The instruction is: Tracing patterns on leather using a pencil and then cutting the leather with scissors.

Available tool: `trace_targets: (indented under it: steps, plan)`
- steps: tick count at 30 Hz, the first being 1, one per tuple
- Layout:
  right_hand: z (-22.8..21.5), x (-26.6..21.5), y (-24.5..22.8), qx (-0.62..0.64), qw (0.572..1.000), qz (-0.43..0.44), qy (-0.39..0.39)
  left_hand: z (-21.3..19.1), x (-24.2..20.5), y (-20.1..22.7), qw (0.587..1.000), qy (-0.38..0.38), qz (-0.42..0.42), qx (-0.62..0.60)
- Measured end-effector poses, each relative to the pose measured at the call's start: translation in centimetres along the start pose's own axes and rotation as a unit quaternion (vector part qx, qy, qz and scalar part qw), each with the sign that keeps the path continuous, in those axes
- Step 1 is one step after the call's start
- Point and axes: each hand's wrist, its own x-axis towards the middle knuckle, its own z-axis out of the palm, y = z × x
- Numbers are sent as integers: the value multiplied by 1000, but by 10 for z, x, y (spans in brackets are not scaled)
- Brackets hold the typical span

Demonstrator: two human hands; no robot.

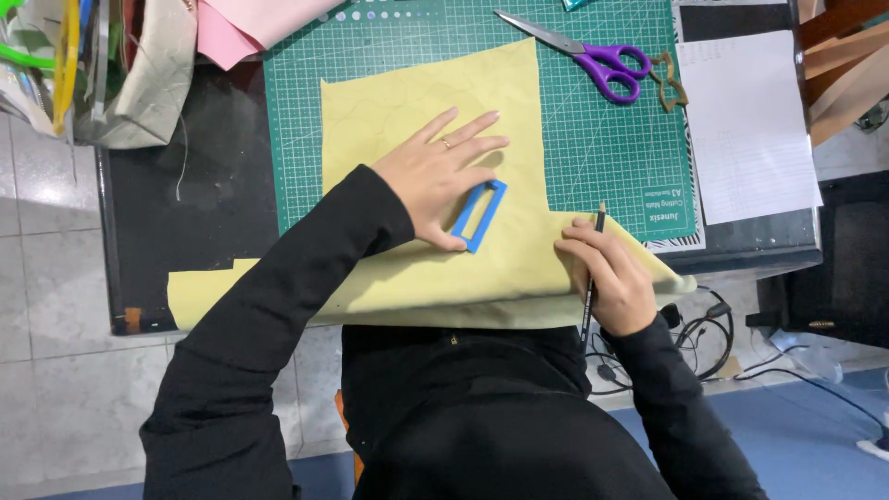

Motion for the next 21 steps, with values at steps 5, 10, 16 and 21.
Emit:
trace_targets:
  steps: [5, 10, 16, 21]
  plan:
    - [1, -1, -13, 28, 995, 98, -20, -86, -56, 26, 993, 99, -55, -23]
    - [10, -4, -9, 36, 995, 87, 14, -74, -144, 108, 955, 163, -236, -75]
    - [13, -5, -8, 21, 996, 82, 28, -17, -173, 171, 904, 179, -348, -173]
    - [12, -5, -10, 31, 996, 82, 34, -27, -164, 175, 898, 211, -329, -201]
